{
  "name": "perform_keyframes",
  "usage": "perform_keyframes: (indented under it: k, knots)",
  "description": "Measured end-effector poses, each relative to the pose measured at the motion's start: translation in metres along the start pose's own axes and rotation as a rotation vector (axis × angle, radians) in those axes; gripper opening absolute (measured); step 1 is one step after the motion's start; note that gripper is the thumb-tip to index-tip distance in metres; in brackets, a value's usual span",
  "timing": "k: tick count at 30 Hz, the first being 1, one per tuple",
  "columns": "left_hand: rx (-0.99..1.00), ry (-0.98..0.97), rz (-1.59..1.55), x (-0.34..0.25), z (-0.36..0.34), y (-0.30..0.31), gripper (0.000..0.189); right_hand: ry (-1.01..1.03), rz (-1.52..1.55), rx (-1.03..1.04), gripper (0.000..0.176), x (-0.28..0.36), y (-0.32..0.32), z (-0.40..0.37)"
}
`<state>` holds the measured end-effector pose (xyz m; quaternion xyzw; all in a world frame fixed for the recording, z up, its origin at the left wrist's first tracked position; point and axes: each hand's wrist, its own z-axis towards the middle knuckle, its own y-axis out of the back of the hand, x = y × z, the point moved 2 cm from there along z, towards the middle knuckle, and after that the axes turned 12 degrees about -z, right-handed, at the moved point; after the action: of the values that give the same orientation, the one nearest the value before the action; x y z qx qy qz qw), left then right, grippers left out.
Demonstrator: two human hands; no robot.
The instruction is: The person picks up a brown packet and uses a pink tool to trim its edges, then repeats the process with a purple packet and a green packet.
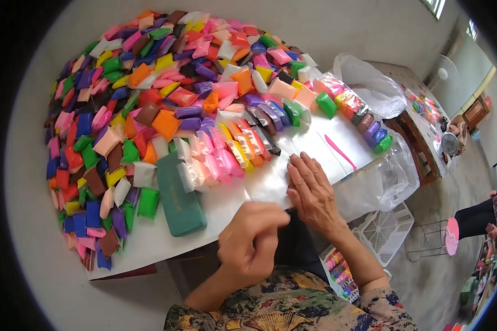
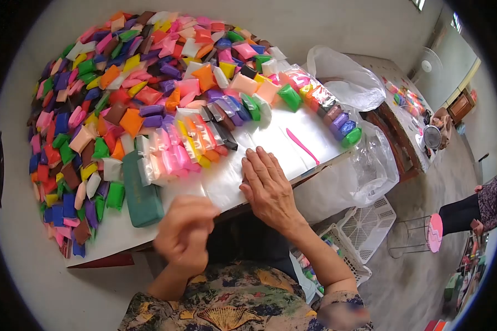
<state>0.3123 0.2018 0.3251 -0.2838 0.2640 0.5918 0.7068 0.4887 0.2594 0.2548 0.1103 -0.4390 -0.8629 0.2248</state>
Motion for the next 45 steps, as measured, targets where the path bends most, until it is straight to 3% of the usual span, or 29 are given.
perform_keyframes:
  k: [4,11,14,15,18,21,25,31,45]
  knots:
    - [0.068,0.000,0.197,0.047,0.000,-0.008,0.015,0.005,0.072,0.040,0.055,-0.003,0.006,0.001]
    - [0.112,0.223,0.386,0.070,-0.010,-0.017,0.020,0.015,0.105,0.061,0.058,-0.004,0.009,-0.002]
    - [0.179,0.061,0.577,0.071,-0.003,-0.017,0.026,0.040,0.158,0.063,0.057,-0.013,0.007,-0.001]
    - [0.184,0.138,0.571,0.071,-0.002,-0.016,0.032,0.037,0.298,0.064,0.056,-0.022,0.008,-0.001]
    - [0.236,0.161,0.579,0.074,-0.002,-0.009,0.031,-0.252,0.728,0.013,0.051,-0.041,0.026,-0.011]
    - [0.253,0.113,0.632,0.073,-0.003,-0.013,0.030,-0.228,0.409,-0.142,0.037,-0.047,0.026,-0.028]
    - [0.249,0.111,0.658,0.077,-0.003,-0.019,0.026,-0.073,0.133,-0.179,0.023,-0.029,0.022,-0.023]
    - [0.297,0.080,0.707,0.083,0.002,-0.023,0.017,-0.014,0.090,-0.209,0.021,-0.028,0.019,-0.013]
    - [0.357,-0.009,0.767,0.090,0.001,-0.029,0.009,-0.084,0.089,-0.223,0.019,-0.022,0.011,-0.015]
